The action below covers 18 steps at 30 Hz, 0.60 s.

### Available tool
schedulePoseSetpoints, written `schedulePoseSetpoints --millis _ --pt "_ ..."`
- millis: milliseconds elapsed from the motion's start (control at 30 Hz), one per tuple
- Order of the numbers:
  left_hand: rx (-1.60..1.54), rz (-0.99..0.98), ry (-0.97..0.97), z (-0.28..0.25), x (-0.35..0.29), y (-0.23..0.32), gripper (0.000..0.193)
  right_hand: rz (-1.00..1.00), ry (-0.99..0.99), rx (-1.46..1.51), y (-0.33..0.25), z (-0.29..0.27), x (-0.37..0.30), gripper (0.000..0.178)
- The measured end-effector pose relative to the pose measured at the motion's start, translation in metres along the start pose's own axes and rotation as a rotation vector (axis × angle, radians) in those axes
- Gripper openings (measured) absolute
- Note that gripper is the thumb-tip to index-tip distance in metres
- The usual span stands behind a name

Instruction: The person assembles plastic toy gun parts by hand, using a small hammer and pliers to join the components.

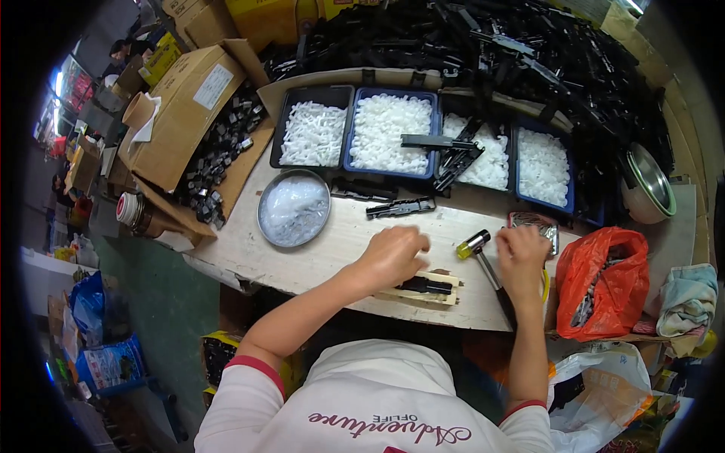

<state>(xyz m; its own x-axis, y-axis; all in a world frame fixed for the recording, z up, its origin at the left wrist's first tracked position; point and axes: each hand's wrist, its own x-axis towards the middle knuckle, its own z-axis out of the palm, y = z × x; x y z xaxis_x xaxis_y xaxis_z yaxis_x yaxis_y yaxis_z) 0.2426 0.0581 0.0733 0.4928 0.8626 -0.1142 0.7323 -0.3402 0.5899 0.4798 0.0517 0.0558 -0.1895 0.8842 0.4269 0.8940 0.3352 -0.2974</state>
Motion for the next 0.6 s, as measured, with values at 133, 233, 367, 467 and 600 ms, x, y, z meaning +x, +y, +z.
schedulePoseSetpoints --millis 133,233,367,467,600 --pt "0.187 0.106 0.373 0.007 0.081 0.018 0.007 0.122 -0.079 -0.306 0.041 -0.002 0.003 0.01" --pt "0.396 0.026 0.351 0.005 0.119 0.019 0.005 0.146 -0.168 -0.347 0.047 0.003 0.007 0.011" --pt "0.33 0.162 0.252 0.0 0.133 0.004 0.007 0.15 -0.231 -0.351 0.052 0.008 0.01 0.01" --pt "0.118 0.305 0.258 -0.01 0.134 -0.008 0.007 0.139 -0.237 -0.318 0.056 0.008 0.009 0.009" --pt "-0.208 0.196 0.297 -0.015 0.131 -0.015 0.004 0.146 -0.155 -0.212 0.058 0.003 0.008 0.009"
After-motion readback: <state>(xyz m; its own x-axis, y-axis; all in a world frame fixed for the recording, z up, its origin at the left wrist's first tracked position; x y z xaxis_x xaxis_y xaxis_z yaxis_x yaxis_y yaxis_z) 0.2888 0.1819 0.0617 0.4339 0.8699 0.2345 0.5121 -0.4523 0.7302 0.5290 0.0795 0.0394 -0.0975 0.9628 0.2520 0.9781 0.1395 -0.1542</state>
